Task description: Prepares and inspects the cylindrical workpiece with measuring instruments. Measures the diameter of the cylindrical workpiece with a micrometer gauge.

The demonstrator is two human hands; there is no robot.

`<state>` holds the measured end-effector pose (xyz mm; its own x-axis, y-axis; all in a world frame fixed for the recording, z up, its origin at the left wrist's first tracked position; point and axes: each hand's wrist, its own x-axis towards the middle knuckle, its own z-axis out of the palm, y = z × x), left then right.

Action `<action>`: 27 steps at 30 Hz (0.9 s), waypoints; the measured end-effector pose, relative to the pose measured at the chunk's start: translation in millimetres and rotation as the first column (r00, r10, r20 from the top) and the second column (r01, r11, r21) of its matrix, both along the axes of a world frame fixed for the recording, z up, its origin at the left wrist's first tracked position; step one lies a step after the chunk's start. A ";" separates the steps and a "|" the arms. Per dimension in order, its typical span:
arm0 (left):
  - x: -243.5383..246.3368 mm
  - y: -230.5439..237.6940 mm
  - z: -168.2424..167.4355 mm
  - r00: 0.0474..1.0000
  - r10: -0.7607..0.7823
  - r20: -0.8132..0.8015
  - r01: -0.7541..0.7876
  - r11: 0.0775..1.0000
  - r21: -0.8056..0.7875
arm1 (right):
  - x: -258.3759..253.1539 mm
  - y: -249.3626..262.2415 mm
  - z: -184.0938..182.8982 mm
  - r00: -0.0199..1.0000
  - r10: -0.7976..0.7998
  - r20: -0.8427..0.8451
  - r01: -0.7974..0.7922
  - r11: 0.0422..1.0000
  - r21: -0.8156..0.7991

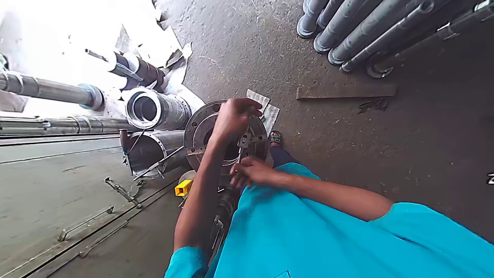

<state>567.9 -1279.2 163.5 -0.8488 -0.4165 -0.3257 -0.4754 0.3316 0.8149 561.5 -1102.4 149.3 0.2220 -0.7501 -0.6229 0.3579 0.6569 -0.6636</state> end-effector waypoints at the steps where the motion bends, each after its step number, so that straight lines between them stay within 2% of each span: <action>1: -11.3 7.2 6.9 0.992 -0.114 0.049 0.116 0.992 -0.046 | 14.1 -9.1 5.2 0.994 -0.109 0.019 0.108 0.993 0.050; 3: -24.2 16.8 17.3 0.942 -0.309 0.130 0.321 0.943 -0.086 | 35.1 -25.3 17.6 0.951 -0.308 0.003 0.306 0.945 0.120; 5: -32.9 21.3 22.0 0.880 -0.436 0.186 0.457 0.885 -0.088 | 43.0 -34.7 22.3 0.913 -0.406 -0.039 0.406 0.897 0.175; 6: -35.5 19.6 23.3 0.865 -0.462 0.198 0.486 0.869 -0.092 | 41.7 -37.6 21.9 0.910 -0.412 -0.034 0.411 0.893 0.183; 8: -25.7 14.8 22.3 0.875 -0.451 0.174 0.471 0.877 -0.097 | 35.0 -31.1 17.2 0.950 -0.309 0.038 0.299 0.941 0.160; 10: -0.6 10.5 22.0 0.936 -0.334 0.107 0.347 0.929 -0.130 | 10.5 -14.9 7.7 0.999 -0.038 0.009 0.038 0.999 -0.022; 11: 20.5 11.5 22.9 0.971 -0.227 0.069 0.236 0.954 -0.185 | -7.0 -4.9 11.9 0.989 0.073 -0.125 -0.090 0.986 -0.139; 12: 43.9 14.2 24.5 0.995 -0.098 0.011 0.098 0.961 -0.258 | -28.5 4.3 16.2 0.934 0.075 -0.349 -0.179 0.944 -0.276; 13: 72.8 22.0 24.3 0.999 0.021 -0.049 -0.035 0.947 -0.321 | -47.4 15.4 17.0 0.830 -0.085 -0.552 -0.197 0.880 -0.432; 15: 124.6 38.7 16.9 0.983 0.175 -0.048 -0.179 0.894 -0.411 | -87.2 25.5 8.2 0.538 -0.421 -0.730 -0.263 0.740 -0.619; 16: 142.3 48.1 12.2 0.975 0.222 -0.019 -0.209 0.883 -0.419 | -110.4 20.9 0.5 0.419 -0.489 -0.765 -0.329 0.704 -0.630; 18: 163.3 78.8 5.1 0.958 0.285 0.025 -0.246 0.866 -0.435 | -146.7 -1.5 -15.0 0.312 -0.470 -0.826 -0.478 0.674 -0.563; 19: 165.1 99.5 2.6 0.946 0.323 0.028 -0.276 0.848 -0.453 | -155.4 -16.0 -22.6 0.311 -0.436 -0.845 -0.535 0.654 -0.535; 21: 149.3 136.1 -3.1 0.912 0.411 -0.005 -0.355 0.783 -0.511 | -165.3 -54.9 -32.2 0.361 -0.420 -0.833 -0.629 0.550 -0.550; 24: 126.6 170.1 -4.1 0.877 0.480 0.016 -0.395 0.740 -0.544 | -159.5 -100.3 -26.1 0.385 -0.316 -0.867 -0.766 0.414 -0.492; 27: 123.2 172.8 -6.5 0.861 0.509 0.003 -0.404 0.686 -0.605 | -162.0 -107.8 -7.8 0.306 -0.189 -0.933 -0.839 0.410 -0.358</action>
<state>691.1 -1106.4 157.0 -0.4615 -0.8871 -0.0102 -0.7958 0.4089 0.4466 399.5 -1210.3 141.5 0.4173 -0.9051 0.0819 -0.7402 -0.3908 -0.5471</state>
